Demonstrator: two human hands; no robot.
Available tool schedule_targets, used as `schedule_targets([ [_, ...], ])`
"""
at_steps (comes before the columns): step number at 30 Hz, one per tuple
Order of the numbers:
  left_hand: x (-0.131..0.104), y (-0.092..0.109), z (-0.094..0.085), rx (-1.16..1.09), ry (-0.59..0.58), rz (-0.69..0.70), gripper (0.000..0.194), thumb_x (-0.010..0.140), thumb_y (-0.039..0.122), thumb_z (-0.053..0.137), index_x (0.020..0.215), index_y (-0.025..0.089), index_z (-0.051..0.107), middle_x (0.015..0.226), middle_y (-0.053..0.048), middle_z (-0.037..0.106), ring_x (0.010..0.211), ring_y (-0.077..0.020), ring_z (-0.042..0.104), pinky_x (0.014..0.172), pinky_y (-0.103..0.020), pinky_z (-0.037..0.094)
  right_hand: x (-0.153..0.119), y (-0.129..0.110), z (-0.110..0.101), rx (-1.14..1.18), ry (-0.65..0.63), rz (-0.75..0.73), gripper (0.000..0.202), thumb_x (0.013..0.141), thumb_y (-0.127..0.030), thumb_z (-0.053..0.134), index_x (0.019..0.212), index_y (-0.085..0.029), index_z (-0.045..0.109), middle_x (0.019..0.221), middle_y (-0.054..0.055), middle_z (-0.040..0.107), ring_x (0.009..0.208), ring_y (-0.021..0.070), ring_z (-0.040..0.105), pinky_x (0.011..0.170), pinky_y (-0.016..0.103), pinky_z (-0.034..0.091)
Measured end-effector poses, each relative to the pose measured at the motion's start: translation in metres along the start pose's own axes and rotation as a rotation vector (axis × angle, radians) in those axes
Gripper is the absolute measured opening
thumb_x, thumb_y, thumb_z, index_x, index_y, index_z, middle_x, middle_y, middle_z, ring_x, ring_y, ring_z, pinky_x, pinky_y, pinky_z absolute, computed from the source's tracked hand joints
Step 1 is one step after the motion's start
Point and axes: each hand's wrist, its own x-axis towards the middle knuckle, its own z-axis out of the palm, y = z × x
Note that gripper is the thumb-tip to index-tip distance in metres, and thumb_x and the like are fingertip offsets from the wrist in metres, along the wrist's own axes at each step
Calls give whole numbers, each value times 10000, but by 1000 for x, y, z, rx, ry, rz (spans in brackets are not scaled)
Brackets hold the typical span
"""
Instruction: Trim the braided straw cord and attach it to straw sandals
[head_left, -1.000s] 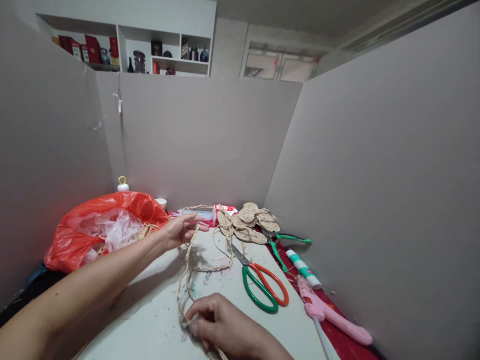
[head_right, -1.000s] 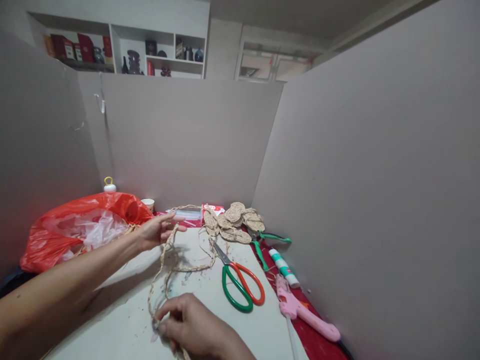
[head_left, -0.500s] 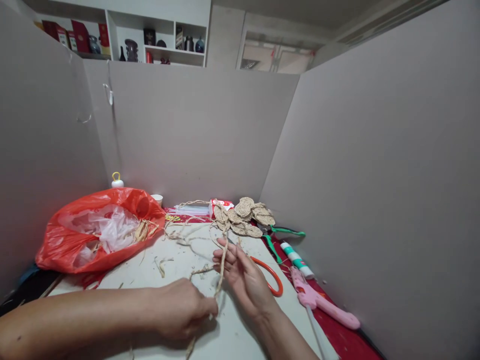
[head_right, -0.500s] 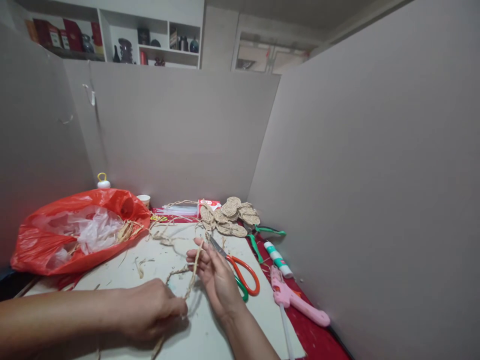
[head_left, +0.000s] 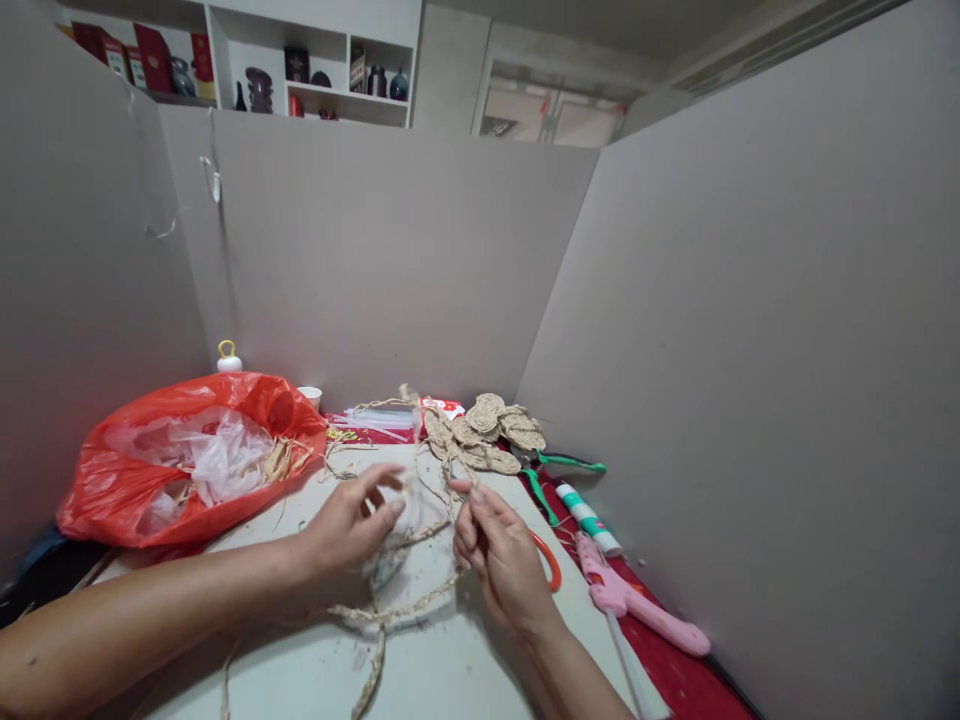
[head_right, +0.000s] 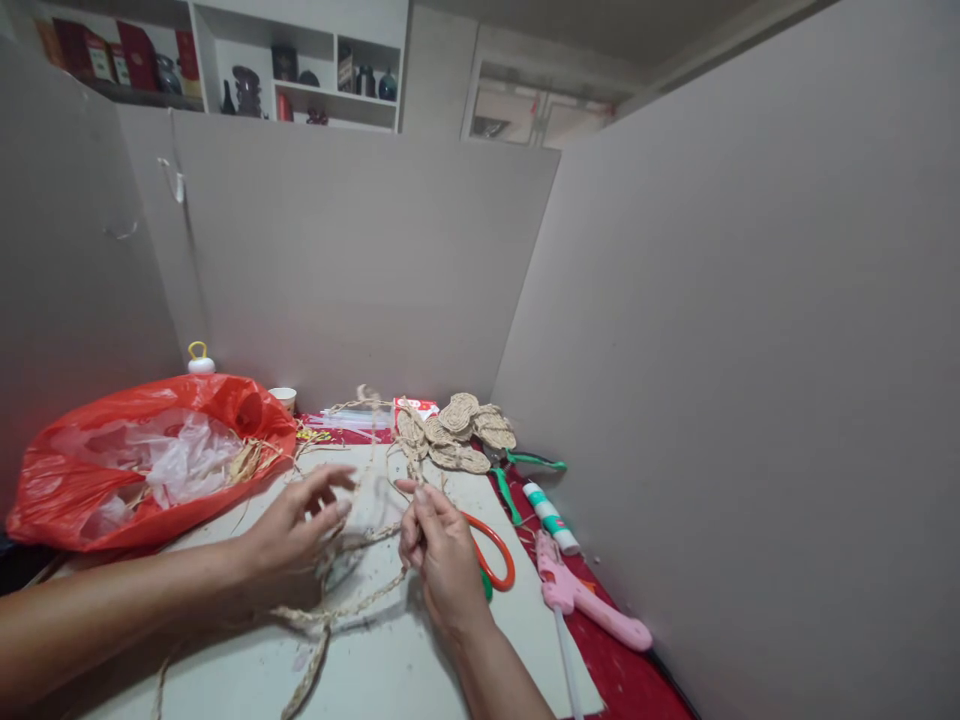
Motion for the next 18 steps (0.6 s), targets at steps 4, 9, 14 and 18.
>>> schedule_targets([
  [4, 34, -1, -4, -437, 78, -227, 664, 794, 415, 620, 1356, 203, 336, 1305, -183, 468, 863, -179, 632, 696, -286, 497, -5, 13, 1, -188, -277, 144, 362, 835, -491, 555, 951, -154, 615, 472, -78, 449, 379, 37, 305, 416, 176, 244],
  [9, 54, 1, -2, -707, 106, -327, 360, 861, 363, 522, 1130, 124, 510, 980, -143, 644, 548, -108, 606, 487, -217, 456, -12, 24, 0, -407, -689, 372, 419, 807, -528, 566, 887, -124, 643, 491, -41, 505, 391, 45, 388, 426, 181, 274],
  [14, 59, 7, -8, -695, -27, -280, 317, 882, 416, 456, 878, 115, 557, 694, -69, 653, 445, -99, 561, 408, -189, 397, -9, 24, -1, -445, -404, 191, 336, 744, -481, 651, 821, -163, 574, 622, -24, 529, 515, 80, 467, 489, 205, 360],
  [18, 50, 26, -1, -564, -311, -205, 398, 850, 528, 456, 750, 148, 519, 563, -15, 608, 423, -93, 525, 436, -197, 399, -2, 19, -1, -417, -53, -48, 723, 637, -384, 756, 1250, -249, 398, 1020, 56, 563, 868, 174, 542, 668, 273, 455],
])
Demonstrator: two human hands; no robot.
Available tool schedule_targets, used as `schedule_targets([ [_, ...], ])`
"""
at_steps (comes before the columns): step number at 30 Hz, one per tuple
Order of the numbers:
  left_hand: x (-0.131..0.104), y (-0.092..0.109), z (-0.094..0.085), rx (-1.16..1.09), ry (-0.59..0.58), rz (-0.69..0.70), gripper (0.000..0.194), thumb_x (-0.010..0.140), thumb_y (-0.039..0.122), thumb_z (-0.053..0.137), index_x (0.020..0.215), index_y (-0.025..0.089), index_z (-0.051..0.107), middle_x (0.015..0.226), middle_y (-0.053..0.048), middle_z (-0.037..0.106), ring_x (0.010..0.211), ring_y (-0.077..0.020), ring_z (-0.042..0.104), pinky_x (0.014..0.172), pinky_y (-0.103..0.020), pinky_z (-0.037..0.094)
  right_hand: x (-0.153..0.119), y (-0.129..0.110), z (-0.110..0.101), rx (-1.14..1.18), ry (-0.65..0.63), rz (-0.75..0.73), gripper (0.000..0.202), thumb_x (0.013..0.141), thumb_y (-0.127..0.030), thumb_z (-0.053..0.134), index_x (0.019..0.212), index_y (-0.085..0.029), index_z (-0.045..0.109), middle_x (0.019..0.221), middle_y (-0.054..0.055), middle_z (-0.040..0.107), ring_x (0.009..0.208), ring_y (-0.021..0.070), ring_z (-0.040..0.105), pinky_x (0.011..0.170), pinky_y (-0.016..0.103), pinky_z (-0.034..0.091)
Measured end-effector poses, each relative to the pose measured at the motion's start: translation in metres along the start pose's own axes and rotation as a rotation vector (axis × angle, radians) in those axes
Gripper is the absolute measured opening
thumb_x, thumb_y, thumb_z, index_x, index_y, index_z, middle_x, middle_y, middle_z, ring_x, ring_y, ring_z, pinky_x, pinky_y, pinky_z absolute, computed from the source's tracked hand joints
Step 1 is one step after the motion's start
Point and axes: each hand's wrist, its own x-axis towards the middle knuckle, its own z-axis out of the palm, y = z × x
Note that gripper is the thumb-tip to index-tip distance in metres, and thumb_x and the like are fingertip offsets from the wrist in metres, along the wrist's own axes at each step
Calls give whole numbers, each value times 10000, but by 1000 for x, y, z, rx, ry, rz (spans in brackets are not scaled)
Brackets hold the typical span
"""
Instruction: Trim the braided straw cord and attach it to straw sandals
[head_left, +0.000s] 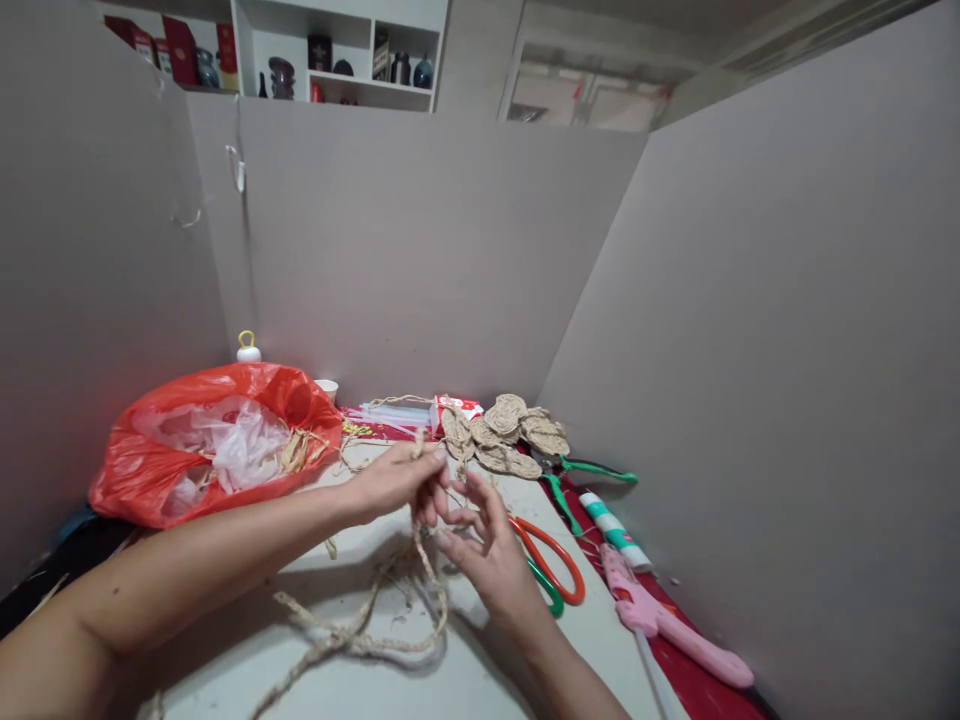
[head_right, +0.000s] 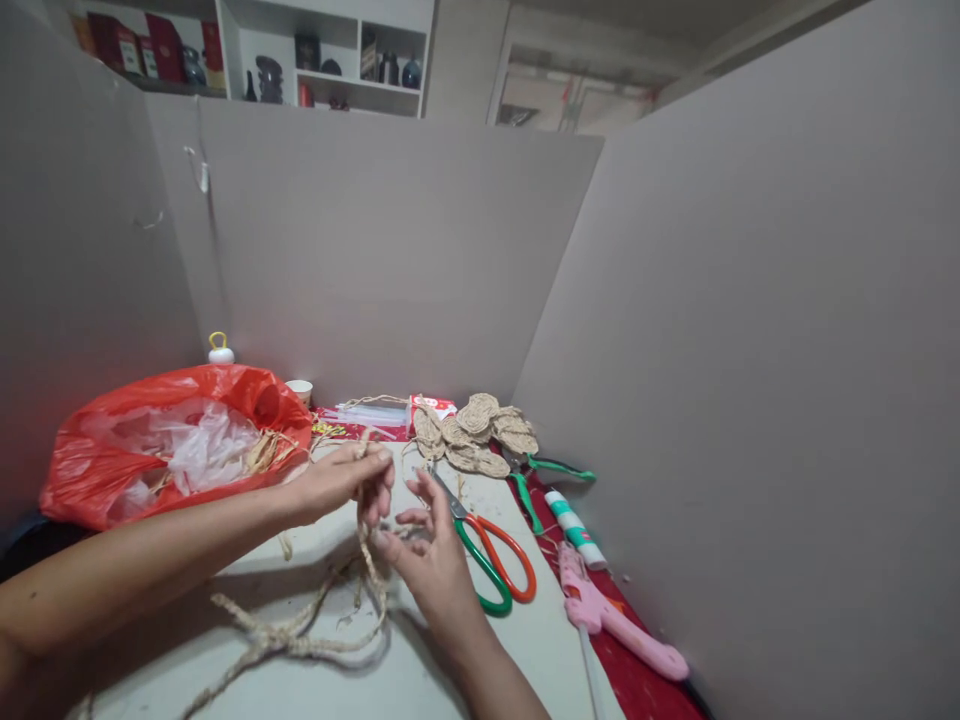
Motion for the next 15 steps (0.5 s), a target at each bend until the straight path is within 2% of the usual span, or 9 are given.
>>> schedule_targets([
  [2, -3, 7, 15, 114, -134, -12, 427, 864, 537, 416, 684, 159, 498, 508, 11, 560, 409, -79, 482, 442, -194, 383, -1, 1, 1, -21, -28, 3, 785, 598, -338, 776, 1277, -244, 393, 1054, 66, 561, 897, 193, 542, 708, 299, 461],
  [4, -4, 15, 31, 221, -255, -27, 447, 896, 507, 363, 622, 170, 466, 485, 19, 532, 405, -75, 454, 443, -196, 378, -7, 3, 6, -17, -168, 75, 601, 597, -318, 769, 1134, -197, 527, 949, 55, 598, 842, 195, 557, 717, 312, 457],
  [6, -2, 23, 43, 317, -320, -17, 451, 917, 457, 344, 576, 178, 440, 478, 22, 519, 409, -74, 445, 447, -198, 383, -15, 5, 12, 27, -319, 171, 419, 617, -337, 762, 964, -162, 607, 885, 57, 622, 808, 192, 567, 722, 315, 453],
  [8, 1, 32, 50, 373, -381, -9, 451, 917, 412, 366, 543, 176, 449, 478, 17, 524, 422, -77, 460, 456, -200, 400, -23, 4, 19, 96, -426, 242, 354, 690, -402, 715, 922, -148, 632, 844, 63, 636, 738, 169, 576, 688, 303, 453],
  [10, 4, 42, 50, 378, -506, -90, 414, 888, 385, 441, 539, 170, 501, 500, -1, 561, 456, -95, 510, 472, -213, 429, -27, 1, 22, 148, -475, 273, 370, 782, -476, 617, 927, -137, 641, 690, 37, 622, 573, 120, 539, 580, 265, 432],
  [12, 7, 56, 44, 348, -619, -186, 294, 826, 344, 553, 598, 163, 586, 564, -16, 616, 514, -116, 564, 507, -231, 464, -25, -4, 20, 205, -425, 272, 420, 823, -528, 543, 884, -125, 645, 514, -6, 549, 420, 74, 436, 451, 214, 349],
  [13, 7, 63, 38, 330, -618, -180, 205, 793, 315, 602, 658, 163, 629, 615, -17, 642, 550, -118, 584, 542, -236, 479, -22, -8, 15, 241, -367, 264, 431, 814, -544, 546, 842, -125, 643, 456, -26, 506, 375, 57, 385, 407, 195, 298],
  [15, 7, 77, 21, 288, -485, -82, 130, 765, 284, 640, 827, 177, 681, 776, -22, 691, 672, -120, 625, 644, -243, 496, -14, -18, 1, 344, -211, 232, 418, 773, -558, 593, 753, -141, 617, 387, -65, 422, 321, 34, 303, 353, 172, 219],
])
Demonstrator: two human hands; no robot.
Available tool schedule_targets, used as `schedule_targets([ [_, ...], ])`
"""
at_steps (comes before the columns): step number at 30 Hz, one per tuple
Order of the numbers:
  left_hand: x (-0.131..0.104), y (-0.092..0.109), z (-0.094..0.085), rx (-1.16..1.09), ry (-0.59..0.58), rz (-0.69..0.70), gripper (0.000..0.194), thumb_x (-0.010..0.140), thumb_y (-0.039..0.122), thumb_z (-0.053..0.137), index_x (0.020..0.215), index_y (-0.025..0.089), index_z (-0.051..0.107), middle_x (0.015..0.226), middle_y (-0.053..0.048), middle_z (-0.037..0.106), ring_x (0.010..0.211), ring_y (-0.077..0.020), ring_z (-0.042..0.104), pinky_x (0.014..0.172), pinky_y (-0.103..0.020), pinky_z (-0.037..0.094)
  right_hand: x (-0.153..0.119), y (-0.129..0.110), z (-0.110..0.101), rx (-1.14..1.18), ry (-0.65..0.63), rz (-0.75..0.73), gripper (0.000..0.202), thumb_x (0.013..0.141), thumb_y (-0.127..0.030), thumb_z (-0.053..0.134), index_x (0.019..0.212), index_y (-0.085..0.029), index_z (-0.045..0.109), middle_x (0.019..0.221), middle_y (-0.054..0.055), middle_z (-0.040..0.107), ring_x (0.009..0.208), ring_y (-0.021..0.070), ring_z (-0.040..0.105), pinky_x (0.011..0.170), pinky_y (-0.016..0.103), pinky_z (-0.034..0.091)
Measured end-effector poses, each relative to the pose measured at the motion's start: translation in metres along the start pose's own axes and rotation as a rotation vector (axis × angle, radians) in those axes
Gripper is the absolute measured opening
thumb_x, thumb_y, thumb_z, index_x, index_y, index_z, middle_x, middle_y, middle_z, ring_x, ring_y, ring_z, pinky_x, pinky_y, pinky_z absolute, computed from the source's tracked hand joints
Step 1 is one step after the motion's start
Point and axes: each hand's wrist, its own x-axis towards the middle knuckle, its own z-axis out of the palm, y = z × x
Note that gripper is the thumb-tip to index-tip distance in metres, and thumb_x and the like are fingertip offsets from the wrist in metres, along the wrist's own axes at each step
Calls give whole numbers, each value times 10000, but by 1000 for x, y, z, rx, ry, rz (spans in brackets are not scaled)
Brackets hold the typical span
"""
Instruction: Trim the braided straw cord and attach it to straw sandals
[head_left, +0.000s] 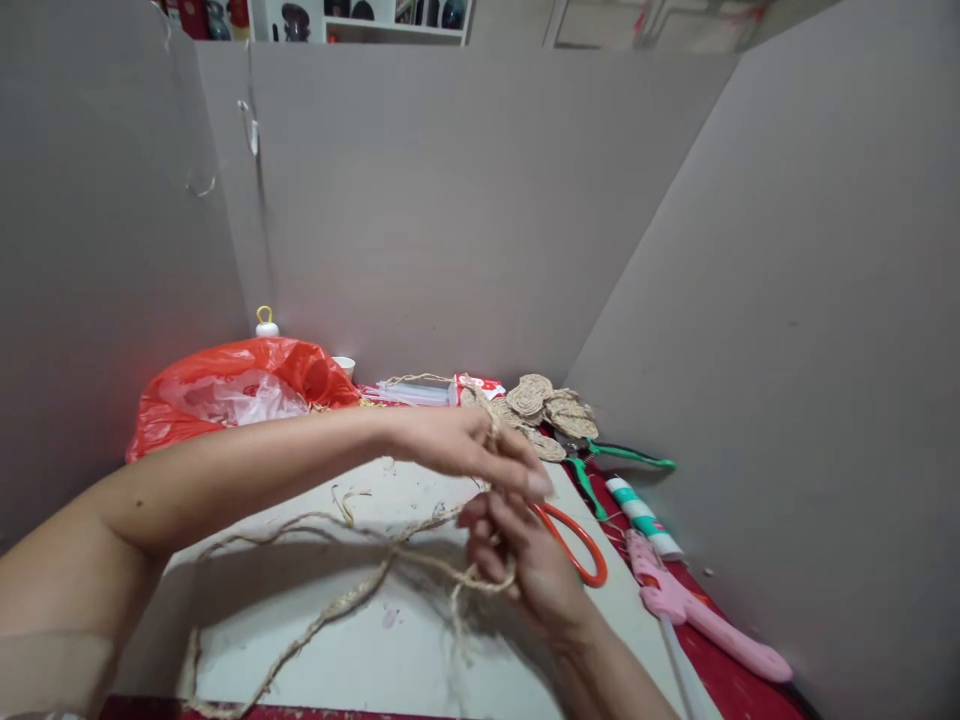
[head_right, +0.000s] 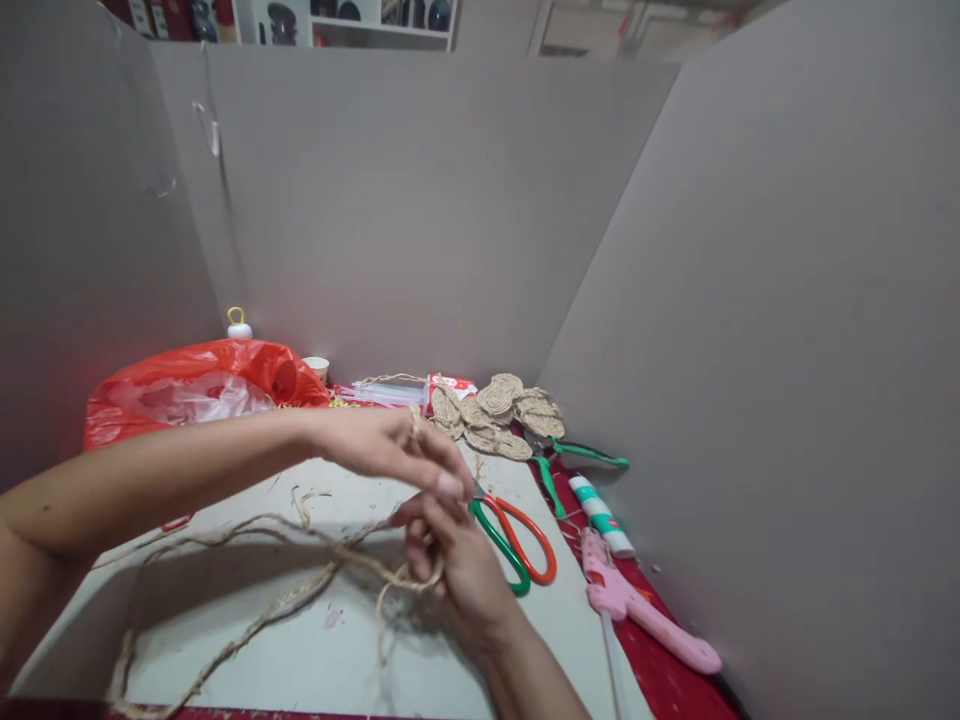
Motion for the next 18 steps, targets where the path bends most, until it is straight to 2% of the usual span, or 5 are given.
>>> schedule_targets([
  [4, -32, -18, -41, 105, 330, -35, 319, 849, 372, 532, 1030, 142, 658, 1025, -106, 681, 845, -175, 649, 738, -296, 502, -4, -43, -38, 361, 239, -202, 333, 845, -480, 545, 690, -186, 526, 346, -114, 296, 281, 32, 238, 339, 151, 269],
  [8, -75, -93, -48, 703, 506, -104, 377, 863, 357, 496, 1138, 125, 609, 1092, -146, 652, 961, -241, 617, 823, -358, 484, -12, -70, -69, 631, 355, -414, 301, 953, -361, 375, 735, -191, 494, 387, -103, 366, 297, 45, 291, 392, 155, 372],
  [12, -105, -147, -2, 1098, 255, 47, 502, 884, 362, 450, 1353, 185, 431, 1412, -157, 407, 1283, -294, 385, 1061, -461, 292, -6, -62, -70, 630, 331, -352, 296, 950, -375, 386, 738, -188, 474, 403, -115, 355, 276, 38, 266, 368, 160, 353],
  [15, -101, -149, 37, 1079, 64, 59, 563, 910, 379, 387, 1437, 205, 289, 1485, -137, 283, 1350, -295, 280, 1096, -492, 204, 3, -49, -58, 588, 300, -289, 259, 893, -399, 511, 753, -183, 478, 422, -126, 349, 276, 20, 267, 359, 144, 330],
  [18, -75, -144, 52, 971, 7, 113, 553, 903, 386, 396, 1434, 270, 298, 1498, -84, 268, 1367, -284, 248, 1104, -495, 171, 5, -43, -48, 545, 298, -249, 256, 844, -401, 586, 758, -179, 490, 433, -127, 356, 278, 5, 254, 361, 134, 313],
])
